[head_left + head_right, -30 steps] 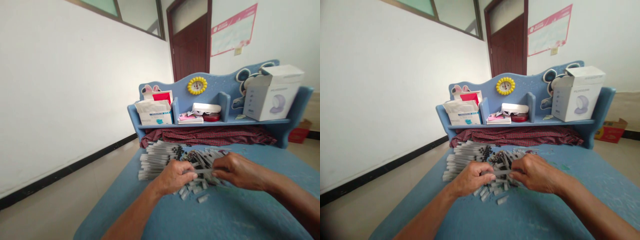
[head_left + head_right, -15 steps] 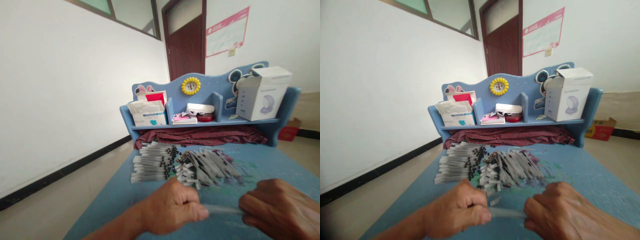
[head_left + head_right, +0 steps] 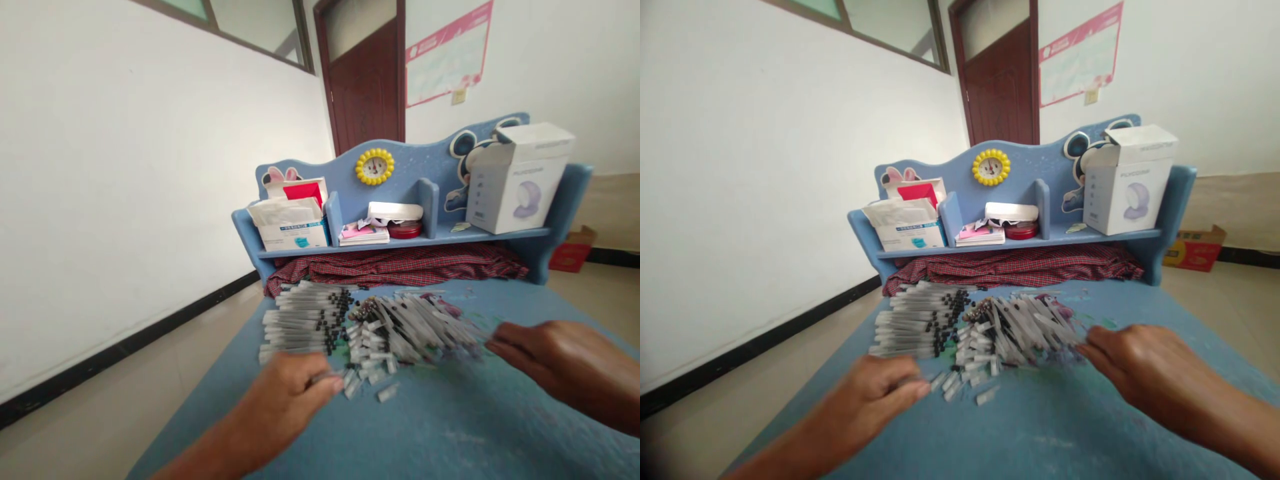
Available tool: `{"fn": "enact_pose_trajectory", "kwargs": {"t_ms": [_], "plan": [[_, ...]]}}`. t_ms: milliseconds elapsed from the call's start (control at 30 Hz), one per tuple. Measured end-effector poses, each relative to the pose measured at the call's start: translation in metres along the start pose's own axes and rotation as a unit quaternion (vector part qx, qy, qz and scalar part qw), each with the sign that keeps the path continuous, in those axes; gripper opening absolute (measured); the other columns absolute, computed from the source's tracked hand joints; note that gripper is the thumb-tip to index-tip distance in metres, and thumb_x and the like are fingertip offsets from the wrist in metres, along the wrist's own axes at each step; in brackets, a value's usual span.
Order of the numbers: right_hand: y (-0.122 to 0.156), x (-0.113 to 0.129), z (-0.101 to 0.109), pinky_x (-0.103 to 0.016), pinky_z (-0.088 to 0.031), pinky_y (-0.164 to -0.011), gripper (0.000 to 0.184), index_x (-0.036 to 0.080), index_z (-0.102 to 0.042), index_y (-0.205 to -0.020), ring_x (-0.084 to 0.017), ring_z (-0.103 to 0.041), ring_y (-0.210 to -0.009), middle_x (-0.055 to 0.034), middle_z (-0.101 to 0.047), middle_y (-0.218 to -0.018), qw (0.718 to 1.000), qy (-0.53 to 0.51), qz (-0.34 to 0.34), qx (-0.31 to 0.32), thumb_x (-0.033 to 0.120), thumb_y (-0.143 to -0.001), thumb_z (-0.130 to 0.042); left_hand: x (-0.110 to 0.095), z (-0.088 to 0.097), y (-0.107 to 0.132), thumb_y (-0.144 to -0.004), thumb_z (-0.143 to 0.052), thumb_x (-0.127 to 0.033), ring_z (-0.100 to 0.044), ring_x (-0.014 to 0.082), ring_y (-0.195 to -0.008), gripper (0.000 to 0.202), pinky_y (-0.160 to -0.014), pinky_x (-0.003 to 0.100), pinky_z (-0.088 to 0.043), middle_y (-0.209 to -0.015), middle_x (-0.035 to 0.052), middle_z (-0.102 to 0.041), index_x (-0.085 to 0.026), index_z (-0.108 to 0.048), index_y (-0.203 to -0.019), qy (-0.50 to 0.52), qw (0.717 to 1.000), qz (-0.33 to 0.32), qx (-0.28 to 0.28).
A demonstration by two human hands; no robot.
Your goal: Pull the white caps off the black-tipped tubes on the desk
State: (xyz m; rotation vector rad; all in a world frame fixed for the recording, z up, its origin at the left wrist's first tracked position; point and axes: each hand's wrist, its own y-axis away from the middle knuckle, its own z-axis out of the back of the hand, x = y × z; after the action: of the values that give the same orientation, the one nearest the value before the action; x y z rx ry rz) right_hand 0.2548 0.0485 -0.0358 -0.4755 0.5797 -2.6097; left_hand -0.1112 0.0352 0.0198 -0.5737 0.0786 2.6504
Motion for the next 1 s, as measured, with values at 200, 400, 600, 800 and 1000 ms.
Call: {"fn": "enact_pose_trajectory", "kwargs": {"t_ms": [200,400,600,800,1000], "plan": [[-0.086,0.070,-0.038,-0.035,-0.043,-0.055,0.033,0.014,-0.068,-0.081,-0.031,-0.067,-0.069,-0.0206,-0.070,-0.077,0.972,0.148,-0.076,0.167,0.024,-0.087,-0.037,-0.022,-0.051,-0.072,-0.084,-0.051,-0.032,-0.063,0.0214,-0.074,0.018,-0.062,0.025,-0.041,-0.077,0.0064,-0.067,-0.019,-0.061,-0.079,-0.174,0.984,-0.032,-0.024],[-0.100,0.080,-0.056,-0.041,-0.046,-0.064,0.037,0.010,-0.067,-0.090,-0.035,-0.067,-0.080,-0.0223,-0.069,-0.084,0.964,0.152,-0.100,0.192,0.030,-0.088,-0.036,-0.022,-0.061,-0.081,-0.084,-0.051,-0.045,-0.063,0.0258,-0.083,0.030,-0.069,0.032,-0.048,-0.090,0.0100,-0.067,-0.018,-0.060,-0.094,-0.208,0.976,-0.037,-0.045],[-0.092,0.063,-0.056,-0.036,-0.044,-0.063,0.040,0.018,-0.065,-0.082,-0.031,-0.067,-0.079,-0.0149,-0.070,-0.079,0.967,0.144,-0.119,0.175,0.040,-0.088,-0.033,0.027,-0.021,-0.063,-0.089,-0.042,-0.027,-0.062,0.0210,-0.083,0.021,-0.072,0.029,-0.047,-0.087,0.0060,-0.064,-0.019,-0.061,-0.085,-0.288,0.956,0.030,-0.050],[-0.091,0.054,-0.054,-0.031,-0.036,-0.058,0.039,0.022,-0.065,-0.078,-0.028,-0.066,-0.077,-0.0117,-0.070,-0.079,0.971,0.127,-0.133,0.150,0.040,-0.087,-0.032,0.073,0.010,-0.047,-0.083,-0.051,-0.017,-0.059,0.0239,-0.087,0.013,-0.074,0.032,-0.046,-0.090,0.0095,-0.061,-0.015,-0.063,-0.087,-0.313,0.948,0.044,-0.035],[-0.088,0.052,-0.058,-0.028,-0.031,-0.056,0.037,0.023,-0.065,-0.079,-0.025,-0.065,-0.077,-0.0090,-0.070,-0.080,0.976,0.099,-0.120,0.150,0.040,-0.087,-0.032,0.079,0.005,-0.052,-0.080,-0.054,-0.017,-0.057,0.0237,-0.091,0.019,-0.074,0.031,-0.045,-0.095,0.0085,-0.059,-0.018,-0.063,-0.097,-0.315,0.949,0.008,-0.005]]}}
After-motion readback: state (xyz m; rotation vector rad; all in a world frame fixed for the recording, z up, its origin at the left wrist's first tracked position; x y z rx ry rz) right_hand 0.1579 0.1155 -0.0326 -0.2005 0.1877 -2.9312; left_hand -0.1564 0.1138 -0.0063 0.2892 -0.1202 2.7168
